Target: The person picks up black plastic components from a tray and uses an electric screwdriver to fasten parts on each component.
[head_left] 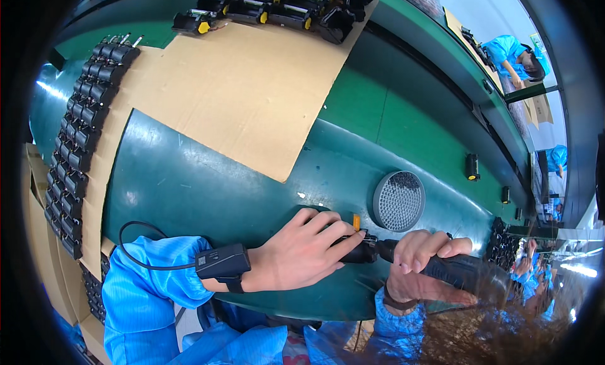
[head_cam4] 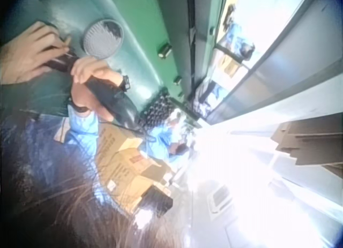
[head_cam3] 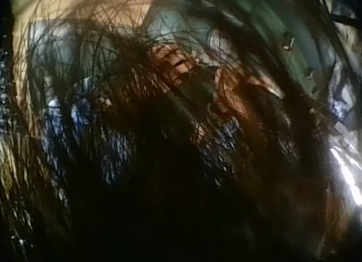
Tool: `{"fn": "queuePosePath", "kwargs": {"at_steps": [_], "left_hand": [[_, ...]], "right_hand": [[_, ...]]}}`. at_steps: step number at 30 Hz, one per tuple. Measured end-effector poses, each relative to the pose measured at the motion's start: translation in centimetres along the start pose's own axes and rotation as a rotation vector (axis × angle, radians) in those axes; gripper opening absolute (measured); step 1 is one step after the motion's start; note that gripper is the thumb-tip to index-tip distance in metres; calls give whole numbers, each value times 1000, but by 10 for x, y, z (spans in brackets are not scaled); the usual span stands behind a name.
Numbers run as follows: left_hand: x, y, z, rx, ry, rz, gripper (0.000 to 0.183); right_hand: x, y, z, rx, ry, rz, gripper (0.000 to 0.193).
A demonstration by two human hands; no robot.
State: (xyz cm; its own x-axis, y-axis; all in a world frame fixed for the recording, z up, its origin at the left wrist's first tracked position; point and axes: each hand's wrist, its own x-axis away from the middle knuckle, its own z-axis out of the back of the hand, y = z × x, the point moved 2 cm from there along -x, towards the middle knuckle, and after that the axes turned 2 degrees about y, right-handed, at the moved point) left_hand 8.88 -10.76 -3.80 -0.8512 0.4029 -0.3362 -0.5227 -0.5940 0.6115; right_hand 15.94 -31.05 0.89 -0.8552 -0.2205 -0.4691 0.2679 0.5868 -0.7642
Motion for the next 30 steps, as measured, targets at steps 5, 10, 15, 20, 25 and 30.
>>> {"fn": "queuePosePath", "kwargs": {"at_steps": [5,10,15,20,25,30], "left_hand": [[0,0,1,-3,-1,3,61],[-1,0,2,-13,-5,6,62],[-1,0,3,-7,-15,22,63],[2,-3,3,-28,-8,31,63],[4,-6,4,-36,-26,26,62],[5,-3,5,-50,-20,15,62]], "right_hand": [[0,3,-4,26,2,-4,87],[-4,10,-3,23,-70,-9,85],[-2,14,-3,56,-60,-11,86],[0,15,-5,41,-109,-12,89],[-8,3,-6,21,-168,5,87],[-40,-9,14,178,105,196,88]]}}
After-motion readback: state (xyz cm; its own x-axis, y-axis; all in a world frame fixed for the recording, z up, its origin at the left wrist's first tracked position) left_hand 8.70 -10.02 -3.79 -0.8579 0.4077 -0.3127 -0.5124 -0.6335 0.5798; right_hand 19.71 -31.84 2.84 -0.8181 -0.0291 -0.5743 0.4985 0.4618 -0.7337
